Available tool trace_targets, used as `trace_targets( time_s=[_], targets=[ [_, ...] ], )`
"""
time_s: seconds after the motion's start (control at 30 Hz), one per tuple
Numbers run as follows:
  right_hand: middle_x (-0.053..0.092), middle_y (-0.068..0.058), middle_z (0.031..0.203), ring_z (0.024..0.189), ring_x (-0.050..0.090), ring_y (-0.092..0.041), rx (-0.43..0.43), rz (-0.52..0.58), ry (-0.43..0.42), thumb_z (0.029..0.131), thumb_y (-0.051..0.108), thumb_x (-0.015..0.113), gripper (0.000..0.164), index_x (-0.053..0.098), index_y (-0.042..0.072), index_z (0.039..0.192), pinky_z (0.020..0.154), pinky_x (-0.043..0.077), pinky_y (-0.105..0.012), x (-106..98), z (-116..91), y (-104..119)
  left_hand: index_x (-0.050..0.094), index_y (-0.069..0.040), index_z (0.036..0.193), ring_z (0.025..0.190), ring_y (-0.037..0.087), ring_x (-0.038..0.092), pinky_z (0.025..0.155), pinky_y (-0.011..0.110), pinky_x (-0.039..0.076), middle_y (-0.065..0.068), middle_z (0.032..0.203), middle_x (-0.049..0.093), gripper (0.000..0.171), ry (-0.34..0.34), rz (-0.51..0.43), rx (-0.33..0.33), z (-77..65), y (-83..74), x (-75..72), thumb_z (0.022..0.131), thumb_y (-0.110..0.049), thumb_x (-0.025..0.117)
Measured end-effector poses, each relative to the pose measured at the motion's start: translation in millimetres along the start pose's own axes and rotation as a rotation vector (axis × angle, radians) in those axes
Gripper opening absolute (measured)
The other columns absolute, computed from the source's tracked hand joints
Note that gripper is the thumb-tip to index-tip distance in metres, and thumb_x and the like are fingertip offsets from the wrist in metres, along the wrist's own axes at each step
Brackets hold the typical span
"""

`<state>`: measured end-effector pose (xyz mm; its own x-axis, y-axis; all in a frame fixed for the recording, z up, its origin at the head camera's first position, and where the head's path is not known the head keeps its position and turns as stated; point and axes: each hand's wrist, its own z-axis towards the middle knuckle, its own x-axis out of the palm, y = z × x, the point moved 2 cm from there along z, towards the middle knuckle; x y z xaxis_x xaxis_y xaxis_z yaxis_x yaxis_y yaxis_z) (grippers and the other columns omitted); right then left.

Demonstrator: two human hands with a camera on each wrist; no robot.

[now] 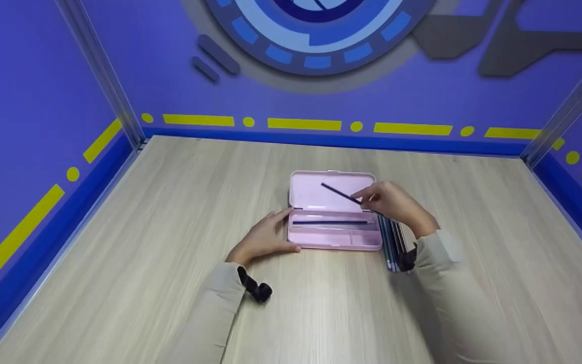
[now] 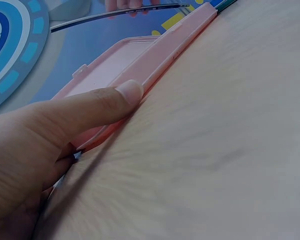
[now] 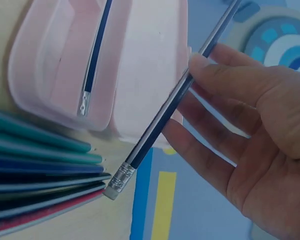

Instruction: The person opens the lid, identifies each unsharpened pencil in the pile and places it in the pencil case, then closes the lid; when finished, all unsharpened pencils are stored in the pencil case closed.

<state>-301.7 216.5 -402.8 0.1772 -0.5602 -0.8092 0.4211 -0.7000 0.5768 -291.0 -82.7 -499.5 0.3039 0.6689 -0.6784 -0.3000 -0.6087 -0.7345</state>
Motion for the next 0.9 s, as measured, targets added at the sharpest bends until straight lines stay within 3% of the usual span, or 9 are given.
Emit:
trace_targets(
  time_s=[0.3,0.47,0.67,0.9],
  targets=[
    [0.075,-0.010,0.095,0.091,0.069,-0.022,-0.149,-0.171,0.067,0.082,-0.008,0.067,0.029,0.076,0.008,0.105,0.082,0.057,-0.039,14.6,14.5,19.6,0.035,-0.023,0.150,0.144,0.043,0.022,0.115,0.057,0.024,0.019,0.153,0.033,0.102,0.004,-0.013,-0.011,0.3,0.4,-0.4,0.064,-0.044,0.086],
    [0.075,-0.009,0.099,0.095,0.070,-0.022,-0.148,-0.180,0.082,0.082,-0.008,0.066,0.031,0.076,0.010,0.104,0.085,0.057,-0.039,24.1,20.2,24.9,0.035,-0.024,0.150,0.142,0.043,0.027,0.114,0.057,0.027,0.023,0.151,0.035,0.102,0.002,-0.003,0.002,-0.1,1.9,-0.1,0.064,-0.045,0.086],
    [0.075,-0.009,0.098,0.090,0.070,-0.021,-0.148,-0.186,0.084,0.082,-0.009,0.064,0.032,0.077,0.010,0.104,0.079,0.058,-0.035,33.8,23.8,25.2,0.035,-0.022,0.150,0.140,0.043,0.031,0.113,0.056,0.029,0.025,0.150,0.036,0.103,0.000,0.005,0.006,-1.0,2.5,0.8,0.064,-0.045,0.086],
    [0.074,-0.014,0.099,0.087,0.070,-0.025,-0.103,-0.161,0.067,0.082,-0.007,0.067,0.025,0.075,0.003,0.104,0.078,0.059,-0.038,33.6,24.7,24.6,0.036,-0.022,0.150,0.141,0.043,0.027,0.114,0.056,0.026,0.021,0.151,0.037,0.102,-0.001,0.004,0.004,1.9,0.4,0.1,0.064,-0.044,0.087]
  ],
)
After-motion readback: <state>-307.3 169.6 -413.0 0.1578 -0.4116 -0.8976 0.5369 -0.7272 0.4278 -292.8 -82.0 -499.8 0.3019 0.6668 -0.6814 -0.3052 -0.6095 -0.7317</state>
